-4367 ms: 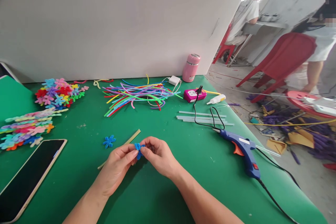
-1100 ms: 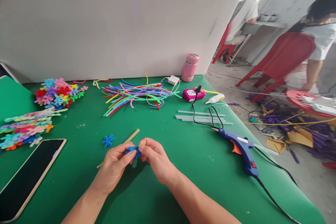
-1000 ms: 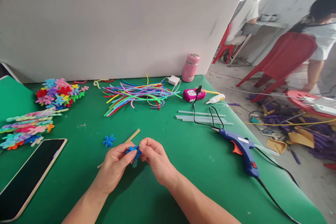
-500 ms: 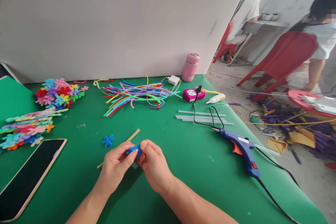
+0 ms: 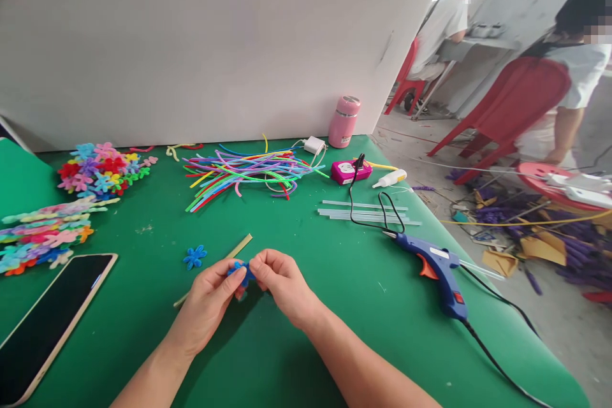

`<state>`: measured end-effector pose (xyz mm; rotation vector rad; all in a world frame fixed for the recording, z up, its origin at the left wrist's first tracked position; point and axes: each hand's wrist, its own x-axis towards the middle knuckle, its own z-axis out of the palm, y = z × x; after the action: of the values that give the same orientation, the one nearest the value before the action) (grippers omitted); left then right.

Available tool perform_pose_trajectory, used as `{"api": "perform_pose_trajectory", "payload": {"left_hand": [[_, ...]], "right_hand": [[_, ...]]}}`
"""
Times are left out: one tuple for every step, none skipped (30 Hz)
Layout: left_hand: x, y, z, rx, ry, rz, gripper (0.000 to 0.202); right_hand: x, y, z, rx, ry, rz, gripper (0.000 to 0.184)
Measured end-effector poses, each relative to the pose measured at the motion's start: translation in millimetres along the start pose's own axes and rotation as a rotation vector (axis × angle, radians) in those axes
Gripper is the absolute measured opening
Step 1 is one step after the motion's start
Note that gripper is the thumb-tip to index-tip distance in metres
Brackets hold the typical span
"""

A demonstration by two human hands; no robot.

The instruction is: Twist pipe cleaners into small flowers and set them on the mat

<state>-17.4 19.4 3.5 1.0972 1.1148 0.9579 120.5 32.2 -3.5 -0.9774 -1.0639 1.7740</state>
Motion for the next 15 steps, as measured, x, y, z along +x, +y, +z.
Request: {"api": "perform_pose_trajectory", "payload": {"left_hand": [[0.0,0.0,0.1,0.032,0.026,0.016,0.022],[-0.1,0.2,0.1,0.075,0.046,0.039,0.022],[-0.3,0.5,0.0,0.13,0.055,0.064,0.021],[-0.7,1.0,-0.2,0.195,0.059,0.094,0.02],[-1.1,1.4,-0.4,0.263,0.069,0.132,0.02],[-1.6,1.8,-0.5,0.33,0.084,0.177,0.019],[-2.0,2.1,-0.5,0.39,0.102,0.23,0.018],[-2.3,2.1,-0.3,0.443,0.124,0.287,0.017],[-2.5,2.0,-0.1,0.489,0.14,0.343,0.016],[-2.6,1.8,0.2,0.527,0.153,0.399,0.015],[-2.6,1.4,0.4,0.562,0.162,0.45,0.015],[-2.5,1.0,0.6,0.595,0.172,0.495,0.015],[-2.3,0.6,0.7,0.627,0.184,0.533,0.015],[-2.1,0.2,0.8,0.656,0.197,0.564,0.015],[-1.9,-0.2,0.8,0.682,0.209,0.589,0.015]], "right_hand": [[-0.3,-0.5,0.1,-0.028,0.004,-0.019,0.036],[-0.6,-1.3,0.2,-0.051,0.011,-0.039,0.035],[-1.0,-2.2,0.2,-0.069,0.021,-0.059,0.034],[-1.5,-3.1,0.0,-0.083,0.032,-0.081,0.033],[-2.0,-4.0,-0.2,-0.096,0.042,-0.104,0.031],[-2.5,-4.6,-0.4,-0.112,0.052,-0.13,0.029],[-3.1,-4.9,-0.7,-0.135,0.06,-0.16,0.026],[-3.5,-4.9,-0.9,-0.16,0.064,-0.189,0.024],[-3.9,-4.6,-1.0,-0.183,0.066,-0.212,0.023],[-4.2,-4.1,-0.9,-0.199,0.062,-0.226,0.022],[-4.3,-3.6,-0.6,-0.205,0.053,-0.227,0.022],[-4.4,-3.0,-0.1,-0.2,0.043,-0.218,0.023],[-4.3,-2.6,0.6,-0.19,0.031,-0.2,0.024],[-4.2,-2.3,1.4,-0.178,0.022,-0.178,0.026],[-4.1,-2.1,2.3,-0.171,0.018,-0.157,0.027]]}}
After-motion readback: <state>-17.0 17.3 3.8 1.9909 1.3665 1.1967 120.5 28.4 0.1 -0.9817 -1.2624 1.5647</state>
